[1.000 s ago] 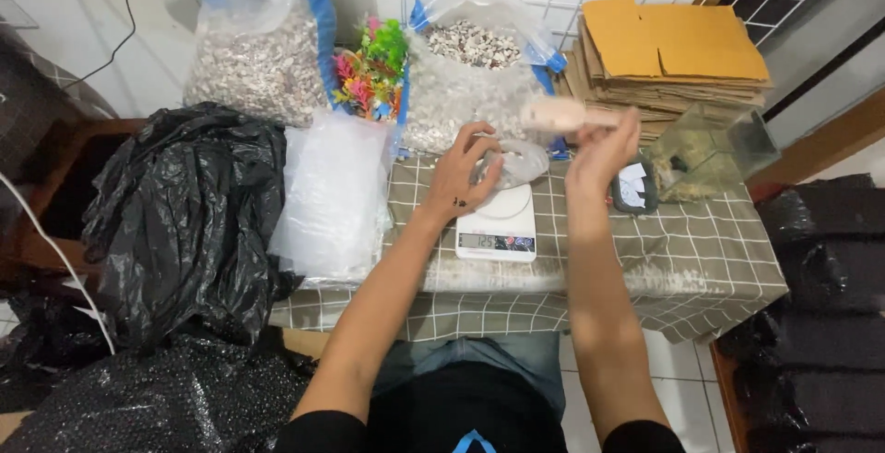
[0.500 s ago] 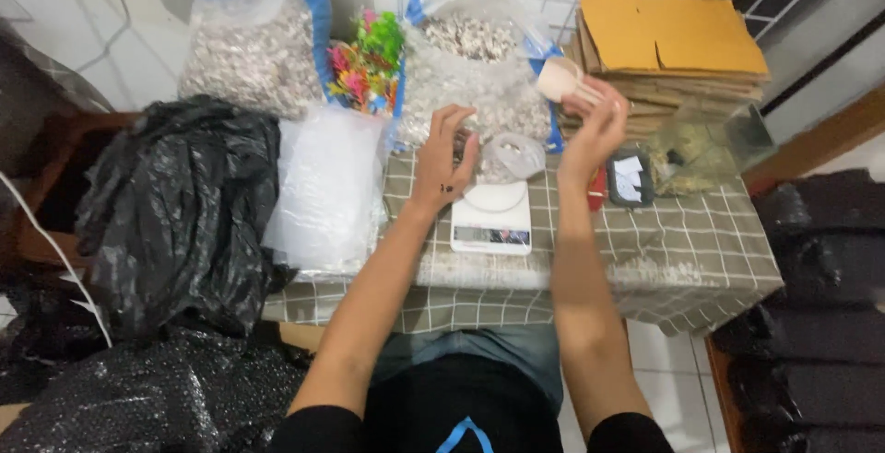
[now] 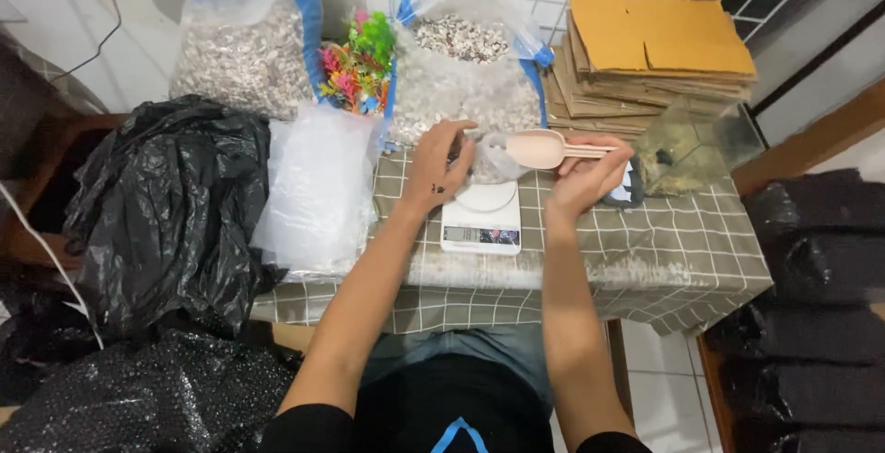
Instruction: Weighing and packaging aquarium gravel into small plastic bags using a scoop and a digital scale
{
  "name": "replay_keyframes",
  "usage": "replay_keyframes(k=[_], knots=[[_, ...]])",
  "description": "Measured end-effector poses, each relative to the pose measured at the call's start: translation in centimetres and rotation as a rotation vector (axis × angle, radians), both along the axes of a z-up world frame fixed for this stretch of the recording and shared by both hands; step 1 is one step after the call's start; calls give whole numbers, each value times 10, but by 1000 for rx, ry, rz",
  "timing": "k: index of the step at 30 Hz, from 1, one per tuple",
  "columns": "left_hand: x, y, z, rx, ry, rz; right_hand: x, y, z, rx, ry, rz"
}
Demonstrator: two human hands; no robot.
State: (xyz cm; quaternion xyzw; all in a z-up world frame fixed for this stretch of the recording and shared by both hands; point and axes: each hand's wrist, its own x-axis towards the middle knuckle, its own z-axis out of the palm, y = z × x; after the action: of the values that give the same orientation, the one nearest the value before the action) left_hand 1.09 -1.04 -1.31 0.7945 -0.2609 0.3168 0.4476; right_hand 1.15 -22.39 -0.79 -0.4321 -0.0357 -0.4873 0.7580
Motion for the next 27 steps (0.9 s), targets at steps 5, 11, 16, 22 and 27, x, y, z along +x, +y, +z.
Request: replay_keyframes(k=[5, 11, 16, 22, 27], knots=[[-6, 2, 6, 10, 23, -50, -6, 6, 0, -92, 88, -1], [-1, 1, -3, 43, 37, -98, -8, 13, -4, -245, 110, -30], [0, -3, -2, 28, 12, -115, -3, 16, -5, -281, 132, 86], [-12, -2, 6, -11, 43, -190, -11, 18, 7, -235, 280, 172], [-14, -4, 10, -43, 63, -173, -3, 15, 5, -76, 387, 215]])
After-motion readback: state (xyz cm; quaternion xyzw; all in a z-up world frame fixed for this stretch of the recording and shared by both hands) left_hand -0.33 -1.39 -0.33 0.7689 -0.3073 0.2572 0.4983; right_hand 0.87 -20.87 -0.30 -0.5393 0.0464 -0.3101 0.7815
